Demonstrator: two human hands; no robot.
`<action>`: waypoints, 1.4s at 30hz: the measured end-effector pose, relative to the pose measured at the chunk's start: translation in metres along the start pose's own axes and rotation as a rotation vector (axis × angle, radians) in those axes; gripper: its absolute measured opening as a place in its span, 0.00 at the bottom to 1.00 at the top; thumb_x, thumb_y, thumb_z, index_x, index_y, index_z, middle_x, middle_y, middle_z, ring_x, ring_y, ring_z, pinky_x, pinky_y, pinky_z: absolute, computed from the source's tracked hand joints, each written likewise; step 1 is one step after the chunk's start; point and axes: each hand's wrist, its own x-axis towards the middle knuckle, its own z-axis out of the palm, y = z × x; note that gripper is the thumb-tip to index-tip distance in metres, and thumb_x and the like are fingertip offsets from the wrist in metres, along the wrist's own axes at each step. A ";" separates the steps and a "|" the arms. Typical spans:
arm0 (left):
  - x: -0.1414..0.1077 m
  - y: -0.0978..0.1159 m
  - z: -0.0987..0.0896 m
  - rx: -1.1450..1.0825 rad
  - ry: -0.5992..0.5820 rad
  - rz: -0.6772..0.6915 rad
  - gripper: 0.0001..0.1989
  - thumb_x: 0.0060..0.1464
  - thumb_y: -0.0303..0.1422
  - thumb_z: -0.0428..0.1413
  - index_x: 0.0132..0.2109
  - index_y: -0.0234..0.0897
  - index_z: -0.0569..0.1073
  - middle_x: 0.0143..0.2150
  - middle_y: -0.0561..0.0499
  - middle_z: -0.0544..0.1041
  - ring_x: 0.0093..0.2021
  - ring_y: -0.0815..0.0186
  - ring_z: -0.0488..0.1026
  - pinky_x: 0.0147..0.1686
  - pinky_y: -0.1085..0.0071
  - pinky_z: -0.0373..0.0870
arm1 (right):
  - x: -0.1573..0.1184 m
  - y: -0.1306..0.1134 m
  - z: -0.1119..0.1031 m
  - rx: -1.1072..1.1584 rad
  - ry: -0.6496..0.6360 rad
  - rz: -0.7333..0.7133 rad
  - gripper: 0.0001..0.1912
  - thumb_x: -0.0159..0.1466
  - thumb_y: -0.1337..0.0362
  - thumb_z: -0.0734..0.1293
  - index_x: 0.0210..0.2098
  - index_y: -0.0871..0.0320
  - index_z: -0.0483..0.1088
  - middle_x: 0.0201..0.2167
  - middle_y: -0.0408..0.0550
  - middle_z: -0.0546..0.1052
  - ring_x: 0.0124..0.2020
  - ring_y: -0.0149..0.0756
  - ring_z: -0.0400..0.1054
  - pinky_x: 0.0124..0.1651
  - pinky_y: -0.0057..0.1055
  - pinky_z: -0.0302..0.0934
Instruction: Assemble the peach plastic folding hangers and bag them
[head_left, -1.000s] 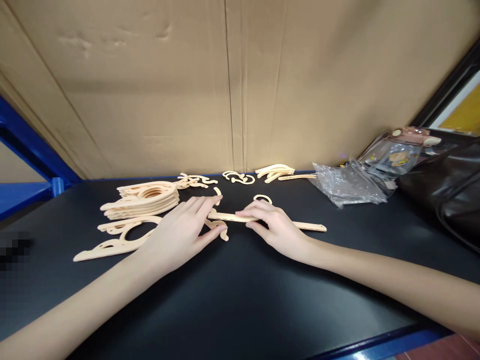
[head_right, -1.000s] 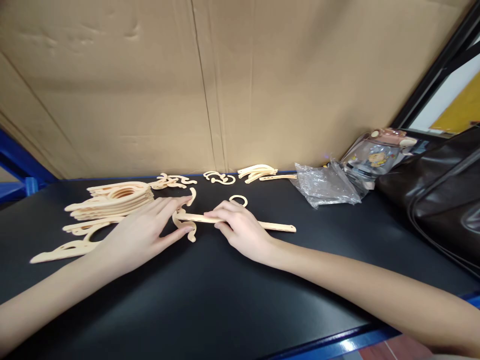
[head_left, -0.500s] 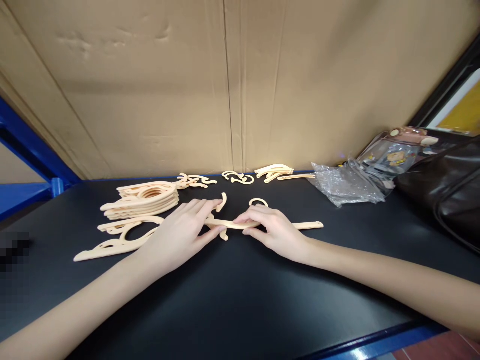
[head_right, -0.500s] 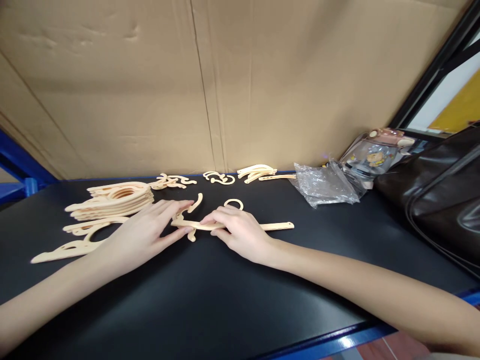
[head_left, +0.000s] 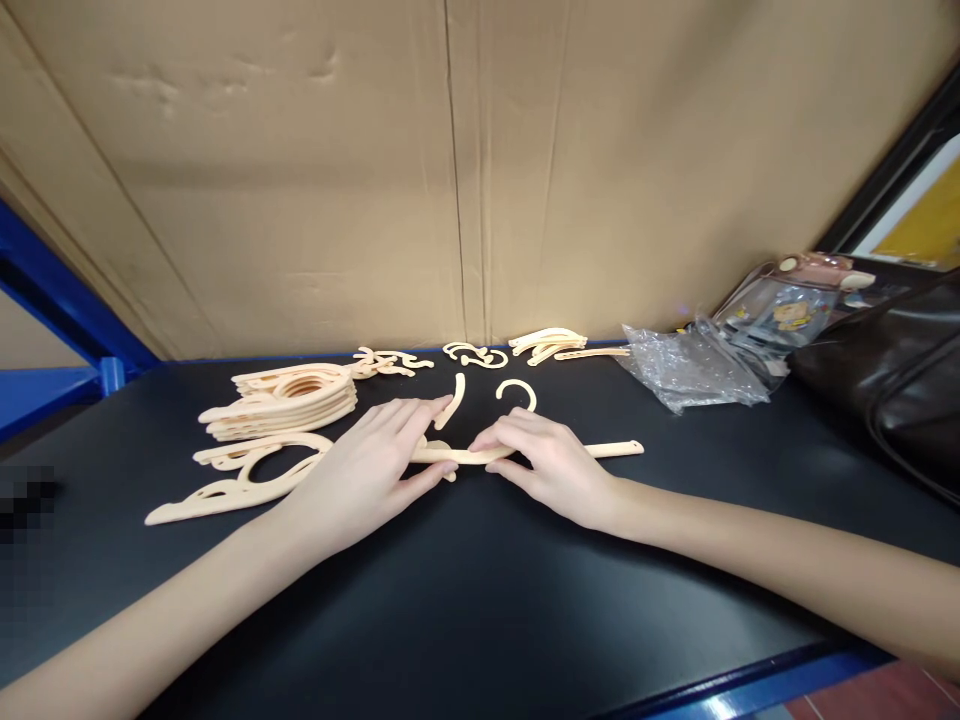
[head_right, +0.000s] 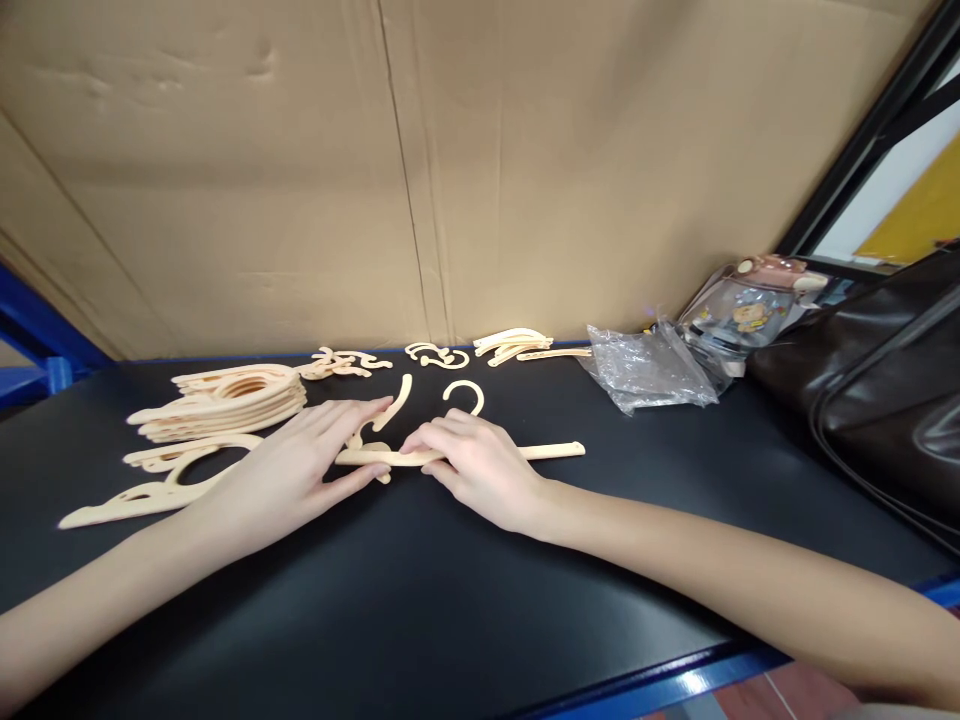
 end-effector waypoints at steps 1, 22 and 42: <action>0.000 0.000 0.000 0.002 0.002 0.003 0.27 0.60 0.46 0.49 0.62 0.37 0.59 0.57 0.45 0.68 0.55 0.56 0.65 0.52 0.61 0.64 | 0.000 0.000 0.000 -0.003 0.002 -0.004 0.06 0.63 0.72 0.64 0.39 0.56 0.68 0.36 0.44 0.75 0.37 0.33 0.66 0.41 0.31 0.61; 0.001 0.016 -0.008 0.071 0.063 0.157 0.17 0.59 0.31 0.49 0.54 0.34 0.67 0.43 0.46 0.73 0.40 0.60 0.68 0.40 0.65 0.65 | -0.002 -0.005 0.001 -0.129 0.056 -0.037 0.16 0.63 0.73 0.62 0.50 0.53 0.62 0.51 0.51 0.64 0.51 0.39 0.61 0.51 0.40 0.65; 0.004 0.013 -0.004 0.089 0.096 0.210 0.16 0.63 0.29 0.43 0.55 0.36 0.67 0.51 0.45 0.73 0.49 0.57 0.70 0.48 0.60 0.64 | 0.003 -0.001 0.001 -0.180 -0.004 -0.018 0.04 0.64 0.71 0.64 0.37 0.57 0.65 0.35 0.44 0.74 0.39 0.35 0.65 0.47 0.34 0.54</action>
